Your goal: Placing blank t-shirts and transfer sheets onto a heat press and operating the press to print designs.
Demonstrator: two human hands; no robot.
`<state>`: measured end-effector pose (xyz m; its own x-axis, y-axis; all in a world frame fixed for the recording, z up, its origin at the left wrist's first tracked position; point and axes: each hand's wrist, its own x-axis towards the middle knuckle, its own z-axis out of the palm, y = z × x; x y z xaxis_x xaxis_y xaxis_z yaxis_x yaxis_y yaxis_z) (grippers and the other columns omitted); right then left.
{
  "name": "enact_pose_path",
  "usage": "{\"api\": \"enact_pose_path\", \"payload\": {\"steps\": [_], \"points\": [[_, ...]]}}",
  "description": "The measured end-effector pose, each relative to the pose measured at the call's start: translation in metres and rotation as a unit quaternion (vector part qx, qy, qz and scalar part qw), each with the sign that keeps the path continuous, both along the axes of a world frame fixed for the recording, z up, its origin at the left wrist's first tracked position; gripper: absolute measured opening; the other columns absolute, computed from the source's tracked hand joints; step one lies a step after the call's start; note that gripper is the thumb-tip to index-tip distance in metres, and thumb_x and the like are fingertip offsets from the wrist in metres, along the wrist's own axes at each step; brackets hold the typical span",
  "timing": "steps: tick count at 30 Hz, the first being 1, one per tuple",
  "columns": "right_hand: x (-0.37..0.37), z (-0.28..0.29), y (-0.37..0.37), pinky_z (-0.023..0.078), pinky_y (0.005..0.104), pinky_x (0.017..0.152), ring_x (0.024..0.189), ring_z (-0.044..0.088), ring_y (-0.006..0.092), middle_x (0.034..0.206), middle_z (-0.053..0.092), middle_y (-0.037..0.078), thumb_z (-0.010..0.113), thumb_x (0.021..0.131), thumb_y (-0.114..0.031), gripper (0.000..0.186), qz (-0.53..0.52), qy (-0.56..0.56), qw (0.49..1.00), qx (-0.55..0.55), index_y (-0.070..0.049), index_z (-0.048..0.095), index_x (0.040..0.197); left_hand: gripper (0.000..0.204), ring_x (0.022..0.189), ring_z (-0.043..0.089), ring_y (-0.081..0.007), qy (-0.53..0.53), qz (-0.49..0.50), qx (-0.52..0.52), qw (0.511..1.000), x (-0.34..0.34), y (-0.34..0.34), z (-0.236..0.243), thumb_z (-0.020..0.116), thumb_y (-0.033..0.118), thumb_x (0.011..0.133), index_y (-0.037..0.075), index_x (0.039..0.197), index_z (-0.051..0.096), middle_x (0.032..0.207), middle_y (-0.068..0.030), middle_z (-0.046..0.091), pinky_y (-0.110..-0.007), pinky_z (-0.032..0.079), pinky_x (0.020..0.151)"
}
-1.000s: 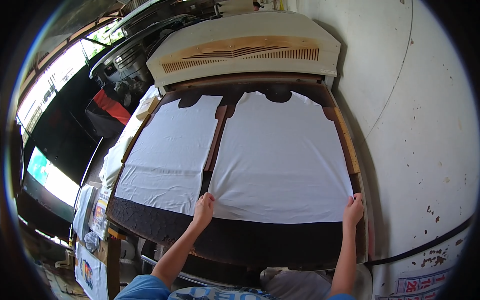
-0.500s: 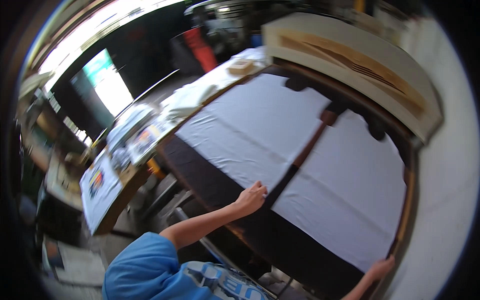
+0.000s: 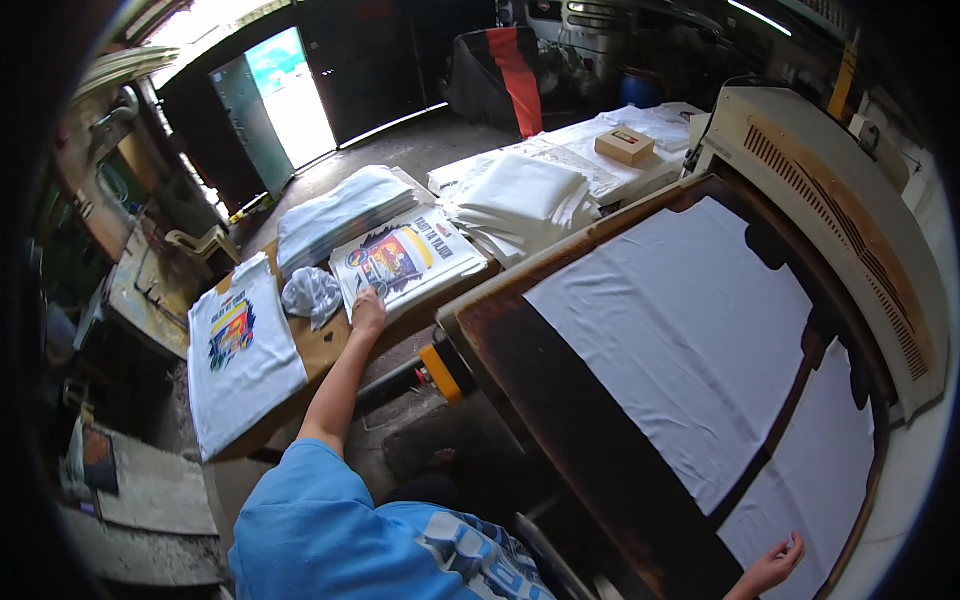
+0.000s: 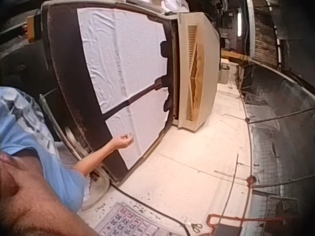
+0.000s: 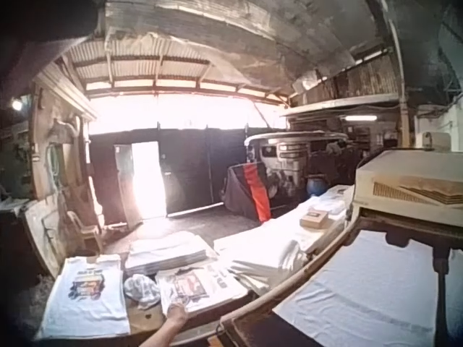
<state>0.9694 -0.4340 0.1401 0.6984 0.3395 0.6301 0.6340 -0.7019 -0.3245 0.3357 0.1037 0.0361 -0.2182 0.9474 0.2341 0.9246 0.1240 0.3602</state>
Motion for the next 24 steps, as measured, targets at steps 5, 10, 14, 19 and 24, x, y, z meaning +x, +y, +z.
{"api": "enact_pose_path", "payload": {"steps": [5, 10, 14, 19, 24], "points": [[-0.152, 0.017, 0.13, 0.045, 0.0358, 0.069, 0.085, 0.055, 0.0307, 0.097, 0.054, 0.015, 0.046, 0.082, 0.004, 0.015, 0.078, 0.042, 0.995, -0.036, 0.004, 0.053, 0.095, 0.018, 0.093, 0.056, -0.031, 0.066, -0.068, -0.081, 0.992, -0.061, 0.062, -0.078, 0.057, 0.011, 0.078, 0.003, 0.094, 0.055, 0.102, -0.0151, 0.052, -0.039, 0.048, 0.076], [-0.253, 0.058, 0.217, 0.045, 0.0351, 0.069, 0.084, 0.056, 0.0307, 0.093, 0.054, 0.015, 0.047, 0.081, 0.005, 0.011, 0.167, 0.035, 0.983, -0.073, 0.004, 0.054, 0.09, 0.015, 0.09, 0.058, -0.0292, 0.11, -0.165, -0.119, 0.973, -0.091, 0.087, -0.111, 0.057, 0.012, 0.077, 0.005, 0.09, 0.056, 0.099, -0.0144, 0.056, -0.038, 0.05, 0.073], [-0.294, 0.071, 0.252, 0.044, 0.031, 0.063, 0.075, 0.057, 0.0275, 0.082, 0.057, 0.014, 0.048, 0.081, 0.002, 0.01, 0.17, 0.086, 0.981, -0.043, 0.003, 0.055, 0.089, 0.011, 0.072, 0.062, -0.0323, 0.086, -0.191, -0.07, 0.975, -0.101, 0.112, -0.093, 0.049, 0.016, 0.082, 0.006, 0.084, 0.054, 0.082, -0.0144, 0.062, -0.043, 0.05, 0.065], [-0.4, 0.054, 0.339, 0.046, 0.0198, 0.054, 0.063, 0.055, 0.0075, 0.084, 0.062, 0.005, 0.054, 0.086, -0.015, 0.017, 0.235, 0.502, 0.819, 0.15, -0.004, 0.056, 0.098, 0.014, 0.07, 0.055, -0.0394, -0.245, -0.39, 0.122, 0.879, -0.017, 0.109, 0.105, 0.053, 0.012, 0.085, 0.0, 0.082, 0.047, 0.072, -0.0225, 0.053, -0.041, 0.042, 0.059], [-0.468, 0.017, 0.408, 0.047, 0.0423, 0.08, 0.103, 0.052, 0.0277, 0.119, 0.048, 0.015, 0.045, 0.085, -0.054, 0.059, 0.326, 0.841, 0.389, 0.187, -0.005, 0.043, 0.118, 0.011, 0.068, 0.053, -0.0103, -0.457, -0.497, 0.066, 0.735, 0.048, 0.056, 0.252, 0.052, 0.01, 0.087, 0.0, 0.088, 0.051, 0.096, -0.0116, 0.064, -0.026, 0.043, 0.06]]}}
